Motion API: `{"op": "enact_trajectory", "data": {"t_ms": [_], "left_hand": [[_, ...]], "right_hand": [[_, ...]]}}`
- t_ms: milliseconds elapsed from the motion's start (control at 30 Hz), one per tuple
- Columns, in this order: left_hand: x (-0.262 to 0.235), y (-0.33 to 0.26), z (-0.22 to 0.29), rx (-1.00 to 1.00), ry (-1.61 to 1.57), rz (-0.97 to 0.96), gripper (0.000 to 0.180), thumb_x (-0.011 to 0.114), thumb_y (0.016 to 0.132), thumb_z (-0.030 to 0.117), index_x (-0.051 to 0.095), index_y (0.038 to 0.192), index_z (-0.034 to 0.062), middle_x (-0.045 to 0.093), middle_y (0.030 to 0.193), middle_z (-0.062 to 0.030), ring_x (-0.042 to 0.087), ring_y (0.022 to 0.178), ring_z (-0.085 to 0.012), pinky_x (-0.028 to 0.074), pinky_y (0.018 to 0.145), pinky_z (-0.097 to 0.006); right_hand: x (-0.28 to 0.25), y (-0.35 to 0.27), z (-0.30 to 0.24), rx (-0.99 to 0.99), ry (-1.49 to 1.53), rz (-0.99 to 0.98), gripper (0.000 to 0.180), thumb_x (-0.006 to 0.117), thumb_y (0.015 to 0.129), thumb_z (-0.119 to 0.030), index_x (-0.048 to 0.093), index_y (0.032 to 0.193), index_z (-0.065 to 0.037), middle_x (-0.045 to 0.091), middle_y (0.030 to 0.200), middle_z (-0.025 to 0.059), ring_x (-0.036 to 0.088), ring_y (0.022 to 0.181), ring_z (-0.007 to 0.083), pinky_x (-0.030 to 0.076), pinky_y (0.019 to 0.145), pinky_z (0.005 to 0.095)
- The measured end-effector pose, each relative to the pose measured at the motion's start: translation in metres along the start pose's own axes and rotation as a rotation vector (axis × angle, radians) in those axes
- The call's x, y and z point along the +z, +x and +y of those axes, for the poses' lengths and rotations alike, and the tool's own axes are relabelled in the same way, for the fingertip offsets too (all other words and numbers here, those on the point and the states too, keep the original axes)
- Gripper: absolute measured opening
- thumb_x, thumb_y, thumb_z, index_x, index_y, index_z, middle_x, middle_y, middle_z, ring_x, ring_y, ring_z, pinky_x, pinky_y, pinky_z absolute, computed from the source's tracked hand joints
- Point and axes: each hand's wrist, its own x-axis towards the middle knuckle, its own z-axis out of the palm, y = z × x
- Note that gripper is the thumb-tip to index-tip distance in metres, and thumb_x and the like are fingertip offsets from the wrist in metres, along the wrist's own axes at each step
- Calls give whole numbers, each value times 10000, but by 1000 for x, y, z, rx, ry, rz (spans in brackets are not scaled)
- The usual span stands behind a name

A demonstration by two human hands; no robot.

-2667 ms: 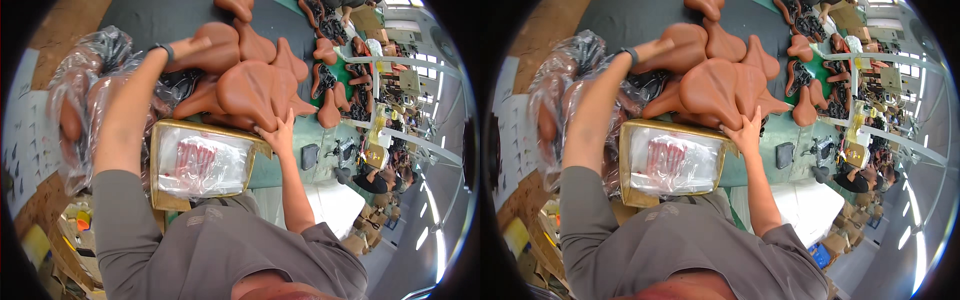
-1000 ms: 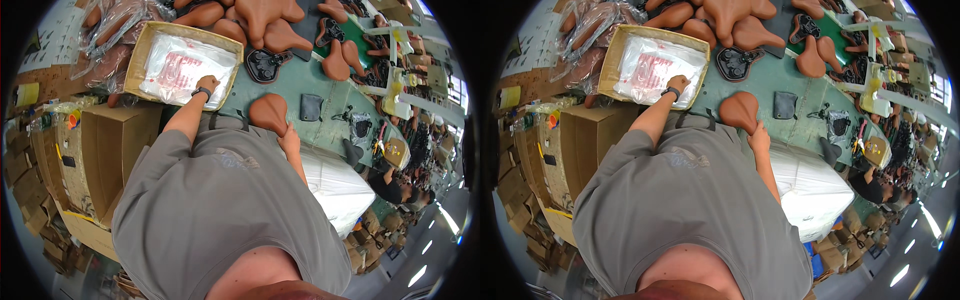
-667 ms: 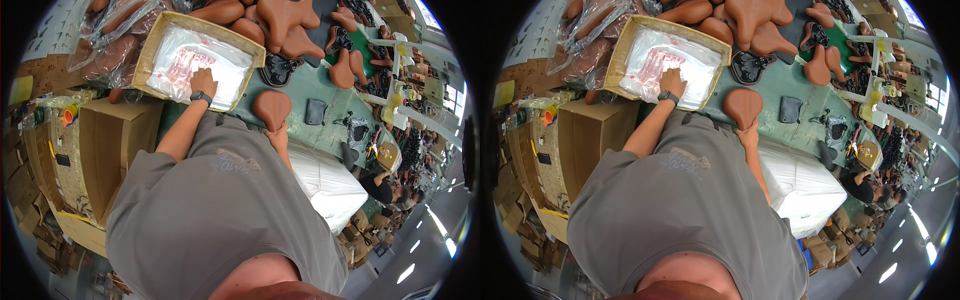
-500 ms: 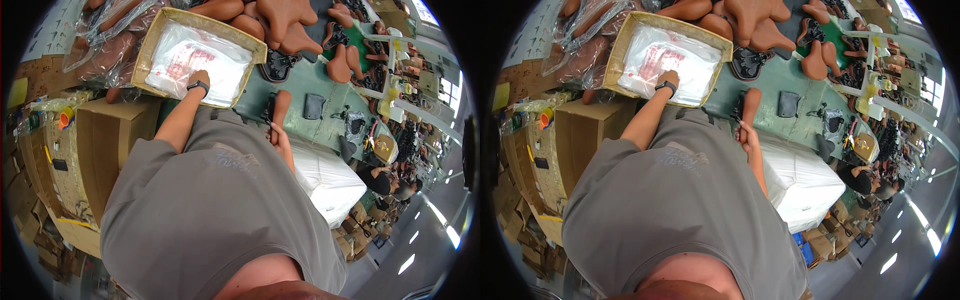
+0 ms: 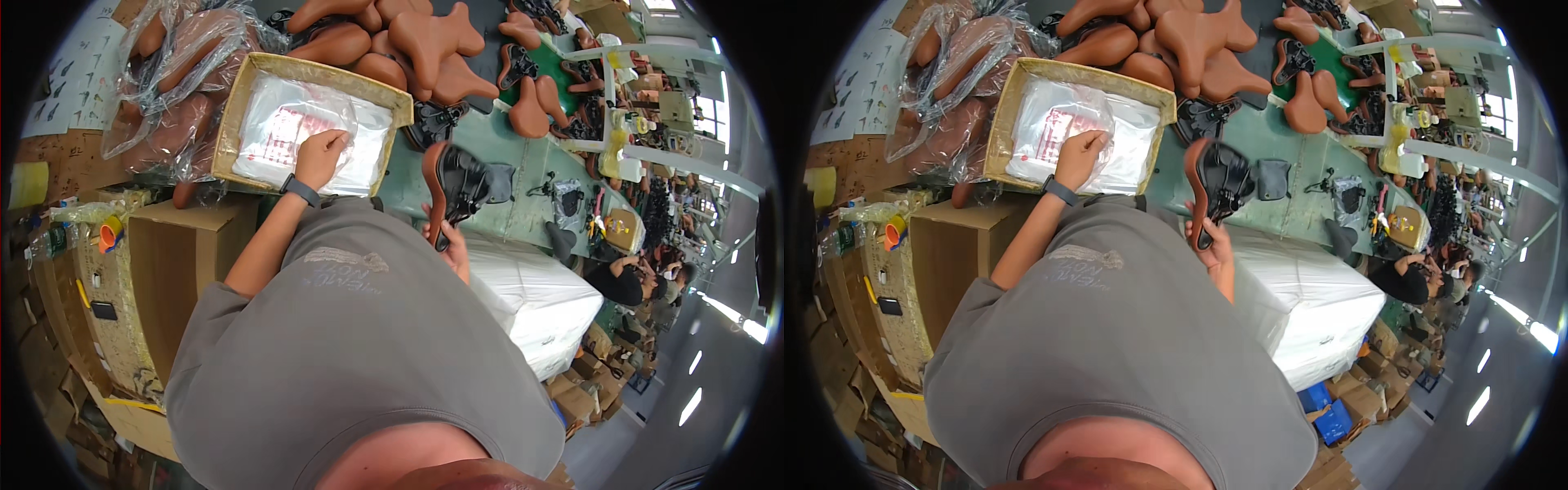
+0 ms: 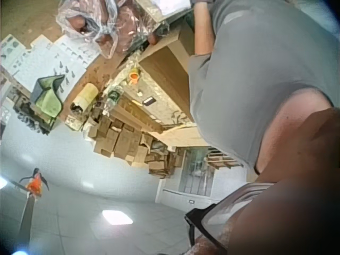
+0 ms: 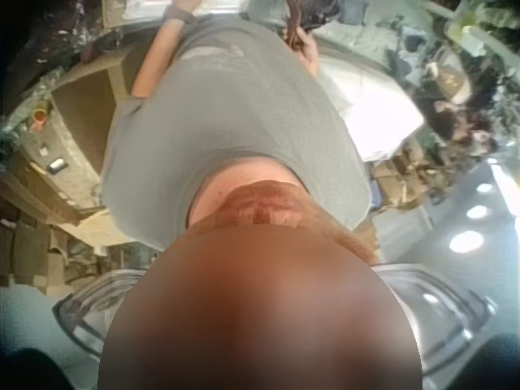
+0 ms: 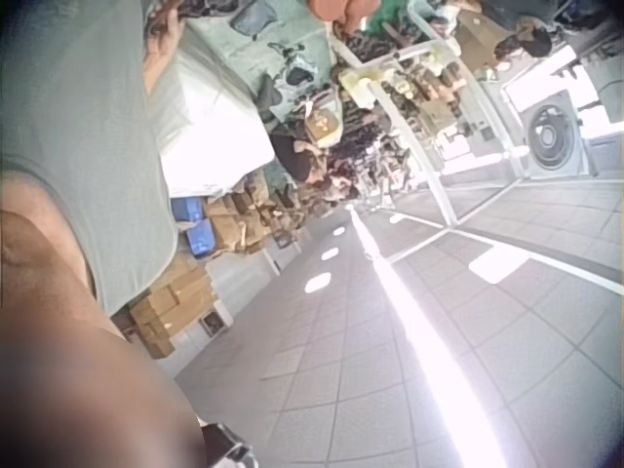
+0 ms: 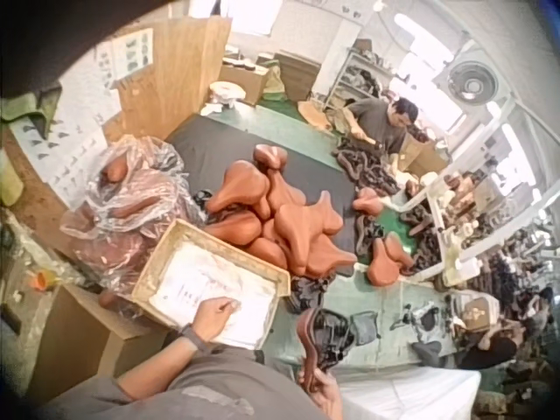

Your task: Inspecting, cleaning, and placing bicycle seats into individual plastic bags at a factory workstation.

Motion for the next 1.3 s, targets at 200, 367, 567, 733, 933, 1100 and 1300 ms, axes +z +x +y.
{"op": "enact_trajectory", "data": {"t_ms": [200,367,567,733,933,1100,1300], "left_hand": [[-6,-34,66,11,-77,-17,252,716,1097,205,813,1182,-12,789,885,-181,758,773,-285,571,721,-396],[-20,-70,105,201,79,-189,196,678,1091,126,777,1132,-39,765,942,-248,749,838,-436,587,757,-445],[-57,-90,91,382,-164,-219,100,786,1021,3,804,1113,-31,769,1264,-123,745,1196,-247,574,1033,-350],[-49,-75,68,11,-1015,-387,192,681,1118,120,743,1267,15,754,1337,-121,738,1246,-254,592,1090,-412],[-32,-39,93,-369,-1183,-461,232,627,1184,227,724,1306,56,776,1305,-89,756,1225,-200,622,1075,-425],[-49,-32,56,-321,-1525,-188,202,660,1163,194,735,1315,83,796,1239,-64,764,1172,-187,641,1026,-398],[-81,-19,87,-391,-1091,-181,201,691,1136,281,743,1235,114,756,1112,23,691,903,-71,553,753,-258]], "right_hand": [[202,21,-11,61,-463,-408,866,803,983,-118,355,1710,22,542,1668,252,769,1246,397,715,929,443],[216,68,4,158,-455,-388,534,749,1037,-62,539,1520,27,724,1345,204,791,1138,359,706,908,447],[202,64,11,6,-280,-412,510,742,1060,-82,549,1520,23,678,1365,176,722,1077,286,636,906,455],[208,52,-5,-124,-426,-502,576,838,992,-146,597,1503,-32,684,1356,129,666,1112,298,568,911,449],[218,34,-8,-92,-611,-443,547,847,920,-82,630,1414,9,725,1178,153,700,1016,291,575,875,444],[193,35,-7,-187,-126,-483,664,858,954,-101,545,1536,-36,634,1423,125,629,1076,271,541,876,435],[201,25,-32,-162,-490,-527,853,911,849,-170,512,1581,8,630,1517,233,712,913,306,548,728,427]]}}
